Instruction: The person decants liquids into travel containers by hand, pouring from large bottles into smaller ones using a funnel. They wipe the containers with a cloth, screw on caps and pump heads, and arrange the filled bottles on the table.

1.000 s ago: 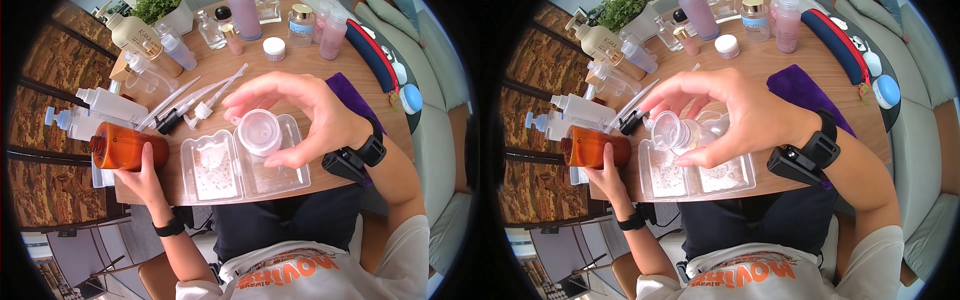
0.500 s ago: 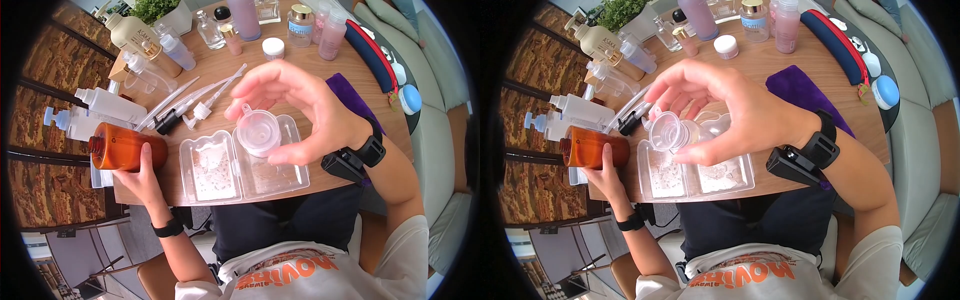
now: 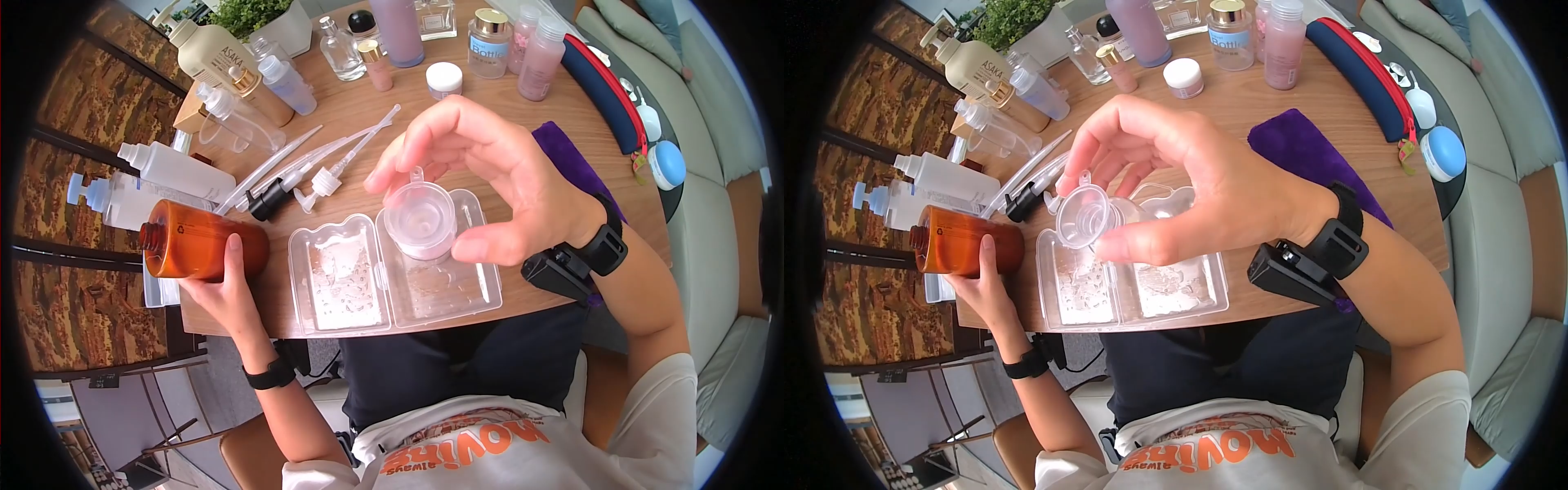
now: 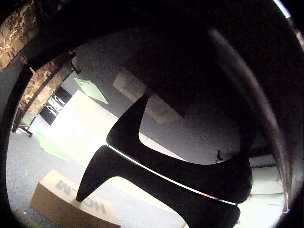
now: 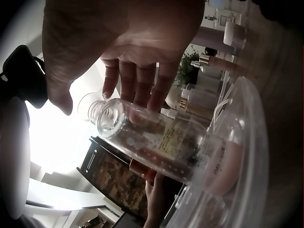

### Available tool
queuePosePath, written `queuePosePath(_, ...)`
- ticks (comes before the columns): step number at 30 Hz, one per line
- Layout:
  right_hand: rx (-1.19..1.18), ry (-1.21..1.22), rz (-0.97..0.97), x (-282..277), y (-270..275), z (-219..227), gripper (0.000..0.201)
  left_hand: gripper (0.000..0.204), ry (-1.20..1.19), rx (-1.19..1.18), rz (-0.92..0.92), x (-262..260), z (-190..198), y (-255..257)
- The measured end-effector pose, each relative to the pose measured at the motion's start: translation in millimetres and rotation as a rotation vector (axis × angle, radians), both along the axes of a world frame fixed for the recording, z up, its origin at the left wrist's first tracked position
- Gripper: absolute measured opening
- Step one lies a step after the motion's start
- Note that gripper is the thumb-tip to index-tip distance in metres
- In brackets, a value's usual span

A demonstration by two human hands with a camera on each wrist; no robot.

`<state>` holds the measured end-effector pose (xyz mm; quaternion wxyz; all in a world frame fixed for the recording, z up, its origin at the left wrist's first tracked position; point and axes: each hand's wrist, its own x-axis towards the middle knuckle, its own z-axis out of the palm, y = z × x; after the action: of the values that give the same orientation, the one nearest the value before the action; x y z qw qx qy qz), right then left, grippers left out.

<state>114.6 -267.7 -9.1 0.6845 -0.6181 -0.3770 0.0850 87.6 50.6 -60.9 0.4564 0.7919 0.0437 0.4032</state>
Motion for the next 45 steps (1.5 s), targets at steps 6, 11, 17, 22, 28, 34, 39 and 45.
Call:
queuePosePath(6,0.031,0.022,0.005,0.4,1.7,-4.5,0.043,0.071,-0.002,-0.005,0.001,0.2,-1.0,0.8)
queuePosePath(11,0.043,-0.037,0.030,4.0,0.6,-8.4,0.043,0.070,-0.003,0.002,0.003,-0.1,-0.2,0.2)
queuePosePath(17,0.014,-0.110,0.003,2.9,1.0,-5.9,0.045,0.070,-0.019,0.029,0.010,0.3,0.5,-1.0)
queuePosePath(22,-0.021,-0.156,0.025,5.1,-1.1,-6.2,0.052,0.070,-0.015,0.022,-0.002,0.0,1.3,-1.7)
queuePosePath(28,0.024,-0.142,0.029,3.4,-0.6,-4.4,0.049,0.069,-0.010,0.025,0.008,0.0,1.2,-1.4)
queuePosePath(34,0.009,-0.200,0.012,5.1,-1.3,-6.0,0.048,0.069,0.004,0.021,0.013,0.0,0.1,-0.1)
queuePosePath(39,0.046,-0.197,-0.004,3.8,1.1,-7.7,0.048,0.068,0.007,0.008,0.006,0.1,0.4,-0.5)
queuePosePath(45,0.004,-0.190,-0.007,3.6,-0.3,-4.7,0.047,0.069,0.000,-0.003,-0.001,0.5,-1.6,1.3)
